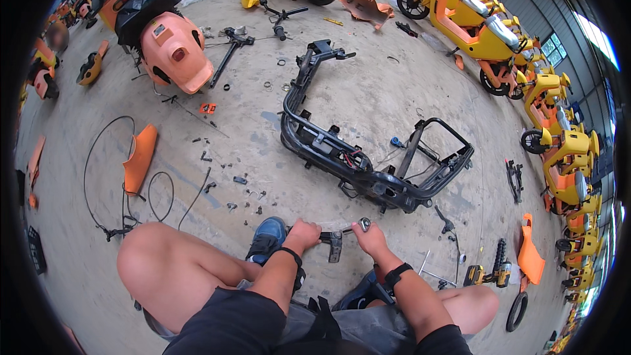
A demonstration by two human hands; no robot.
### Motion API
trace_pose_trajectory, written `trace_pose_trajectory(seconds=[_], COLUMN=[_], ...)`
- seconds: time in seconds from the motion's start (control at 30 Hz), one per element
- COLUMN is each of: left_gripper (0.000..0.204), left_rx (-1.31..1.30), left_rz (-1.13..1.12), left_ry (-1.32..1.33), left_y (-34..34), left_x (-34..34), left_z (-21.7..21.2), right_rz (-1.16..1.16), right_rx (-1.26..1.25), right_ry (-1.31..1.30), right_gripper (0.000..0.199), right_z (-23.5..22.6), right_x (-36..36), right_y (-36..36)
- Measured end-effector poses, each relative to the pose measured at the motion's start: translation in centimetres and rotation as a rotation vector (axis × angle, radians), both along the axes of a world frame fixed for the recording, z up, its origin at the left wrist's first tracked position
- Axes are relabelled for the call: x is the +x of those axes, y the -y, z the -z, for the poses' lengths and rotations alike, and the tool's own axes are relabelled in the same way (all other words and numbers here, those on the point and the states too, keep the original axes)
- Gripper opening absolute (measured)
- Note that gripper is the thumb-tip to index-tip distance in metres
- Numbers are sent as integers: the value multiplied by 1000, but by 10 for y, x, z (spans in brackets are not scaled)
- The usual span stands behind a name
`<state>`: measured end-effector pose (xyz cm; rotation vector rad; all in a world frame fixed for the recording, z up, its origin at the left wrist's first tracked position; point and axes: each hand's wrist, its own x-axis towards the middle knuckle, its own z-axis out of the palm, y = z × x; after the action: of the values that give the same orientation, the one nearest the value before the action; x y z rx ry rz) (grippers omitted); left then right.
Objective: The person assembles components onto a motorcycle frame while sitting on the floor using a ratchet and an adjustable wrench. They align a metal bracket with the frame and use tools to fasten bolts.
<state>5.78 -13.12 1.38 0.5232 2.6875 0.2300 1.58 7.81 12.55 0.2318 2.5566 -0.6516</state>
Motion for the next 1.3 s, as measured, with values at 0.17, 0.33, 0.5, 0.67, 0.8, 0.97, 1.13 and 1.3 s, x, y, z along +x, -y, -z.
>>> trace_pose_trajectory(seconds=[0.17, 0.33, 0.5, 0.67, 0.8, 0.97, 1.13, 1.3], left_gripper=[27, 25, 27, 29, 29, 25, 21, 18], left_rx=[140, 178, 240, 244, 231, 239, 237, 230], left_rz=[-82, -166, -248, -248, -258, -271, -283, -287], left_ry=[94, 159, 126, 124, 117, 48, 51, 11], left_y=[-23, -40, -43, -43, -46, -46, -43, -46], left_x=[8, 21, 27, 26, 26, 34, 36, 38], left_z=[-15, 2, 18, 22, 22, 24, 5, 11], right_rz=[16, 26, 24, -26, -88, -148, -115, -79], right_rx=[27, 44, 35, 83, 110, 156, 196, 186], right_ry=[-46, -38, -41, 1, 42, 62, 87, 75], right_gripper=[73, 70, 68, 65, 64, 62, 64, 68], right_z=[16, 41, 40, 22, 23, 18, 19, 18], right_x=[3, 1, -3, -7, -8, -16, -17, -20], right_y=[-1, -9, 2, 18, 23, 31, 35, 41])
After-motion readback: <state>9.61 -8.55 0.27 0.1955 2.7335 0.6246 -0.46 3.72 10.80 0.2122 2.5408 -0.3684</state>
